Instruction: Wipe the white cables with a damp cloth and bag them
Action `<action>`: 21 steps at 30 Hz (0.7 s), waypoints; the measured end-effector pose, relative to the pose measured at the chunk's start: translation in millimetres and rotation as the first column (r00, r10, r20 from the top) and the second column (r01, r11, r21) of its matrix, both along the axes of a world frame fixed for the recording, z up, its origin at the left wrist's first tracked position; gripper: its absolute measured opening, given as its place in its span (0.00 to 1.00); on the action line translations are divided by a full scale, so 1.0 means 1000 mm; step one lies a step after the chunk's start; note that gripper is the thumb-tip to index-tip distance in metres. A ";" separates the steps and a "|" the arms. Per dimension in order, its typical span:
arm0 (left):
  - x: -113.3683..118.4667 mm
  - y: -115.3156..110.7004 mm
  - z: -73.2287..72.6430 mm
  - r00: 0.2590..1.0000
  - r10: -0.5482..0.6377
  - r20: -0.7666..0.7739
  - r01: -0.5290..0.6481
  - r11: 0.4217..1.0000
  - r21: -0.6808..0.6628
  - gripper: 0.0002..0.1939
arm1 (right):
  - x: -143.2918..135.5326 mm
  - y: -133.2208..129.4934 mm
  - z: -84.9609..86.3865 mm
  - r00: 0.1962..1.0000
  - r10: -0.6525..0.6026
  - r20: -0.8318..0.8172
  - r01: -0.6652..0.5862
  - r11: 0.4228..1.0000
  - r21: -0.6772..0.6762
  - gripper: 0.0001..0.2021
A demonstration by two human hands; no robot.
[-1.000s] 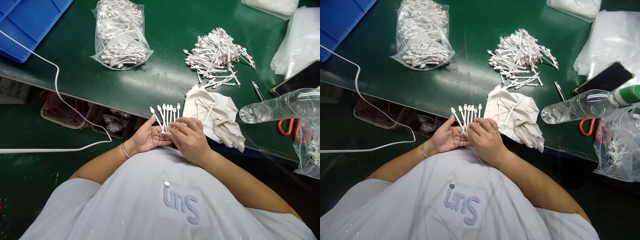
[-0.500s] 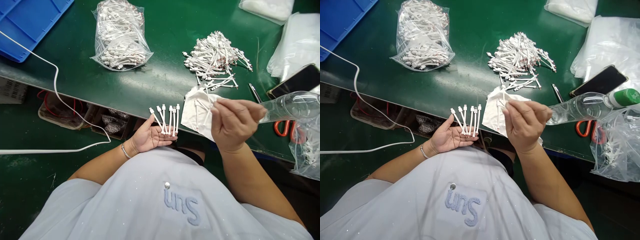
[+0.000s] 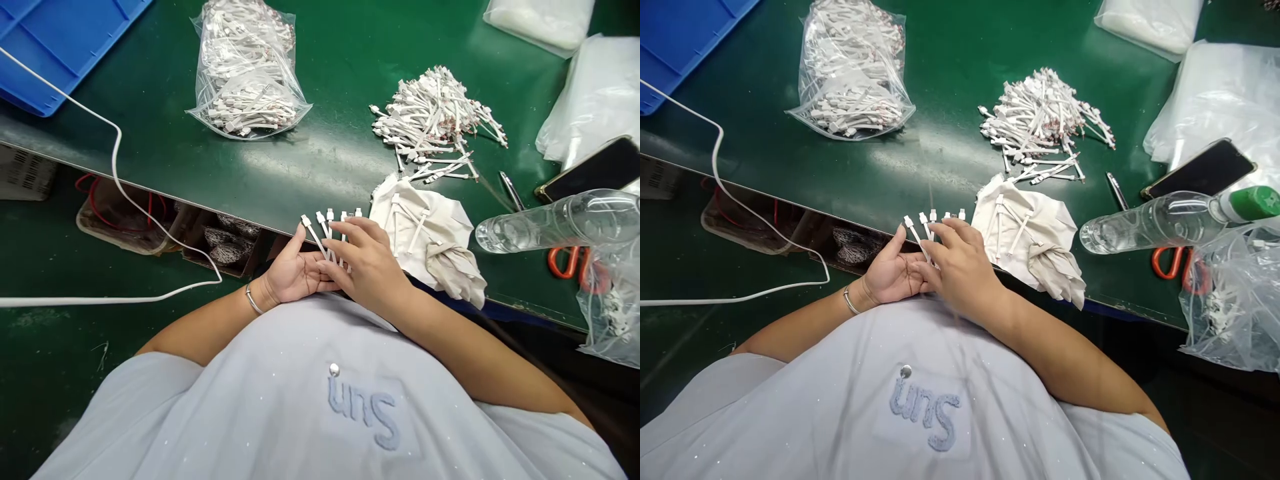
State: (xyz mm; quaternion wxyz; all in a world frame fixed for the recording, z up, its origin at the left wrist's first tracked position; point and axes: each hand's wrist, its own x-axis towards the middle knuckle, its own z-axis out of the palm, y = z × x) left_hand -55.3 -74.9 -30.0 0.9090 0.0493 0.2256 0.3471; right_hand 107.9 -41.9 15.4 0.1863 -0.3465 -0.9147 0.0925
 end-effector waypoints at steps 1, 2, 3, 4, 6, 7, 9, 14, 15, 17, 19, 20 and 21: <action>0.000 0.000 0.000 1.000 -0.003 0.002 0.003 1.000 0.006 0.52 | -0.006 0.001 0.000 1.000 -0.016 0.021 0.017 1.000 -0.025 0.11; 0.000 0.000 0.000 1.000 -0.008 0.006 0.008 1.000 0.016 0.52 | -0.010 0.002 -0.001 0.999 -0.031 0.043 0.033 0.998 -0.048 0.09; 0.000 0.000 -0.001 1.000 -0.016 0.011 0.015 1.000 0.027 0.53 | -0.014 0.003 -0.002 0.997 -0.044 0.065 0.049 0.997 -0.068 0.08; 0.000 -0.001 -0.002 1.000 -0.019 0.018 0.018 0.999 0.036 0.53 | -0.016 0.004 -0.003 0.995 -0.057 0.086 0.065 0.994 -0.084 0.07; -0.001 -0.001 -0.004 0.999 -0.012 0.037 0.011 0.999 0.041 0.53 | -0.020 0.005 -0.004 0.989 -0.090 0.115 0.103 0.988 -0.112 0.07; -0.001 -0.001 -0.005 0.999 -0.013 0.046 0.012 0.999 0.037 0.52 | -0.022 0.004 -0.004 0.987 -0.107 0.121 0.122 0.985 -0.124 0.08; -0.001 0.000 -0.006 0.998 -0.020 0.059 0.018 1.000 0.021 0.52 | -0.025 0.004 -0.005 0.985 -0.137 0.106 0.151 0.978 -0.143 0.09; -0.001 0.000 -0.005 0.998 -0.022 0.051 0.022 1.000 -0.005 0.53 | -0.029 0.006 -0.010 0.984 -0.178 0.014 0.177 0.964 -0.199 0.10; -0.001 0.000 -0.006 0.999 -0.021 0.047 0.022 1.000 -0.004 0.54 | -0.029 0.006 -0.011 0.983 -0.182 -0.013 0.175 0.963 -0.207 0.11; -0.002 -0.001 -0.006 0.999 -0.025 0.037 0.024 1.000 0.011 0.56 | -0.028 0.006 -0.012 0.978 -0.190 -0.089 0.169 0.965 -0.202 0.11; -0.002 -0.001 -0.007 0.999 -0.031 0.023 0.030 0.999 0.034 0.58 | -0.027 0.005 -0.012 0.964 -0.196 -0.182 0.166 0.972 -0.169 0.11; -0.003 -0.002 -0.008 0.999 -0.033 0.015 0.032 0.998 0.046 0.59 | -0.026 0.003 -0.011 0.954 -0.196 -0.226 0.165 0.975 -0.150 0.12; -0.003 -0.002 -0.007 0.999 -0.034 0.005 0.033 0.998 0.055 0.60 | -0.026 0.001 -0.010 0.944 -0.198 -0.264 0.168 0.977 -0.134 0.11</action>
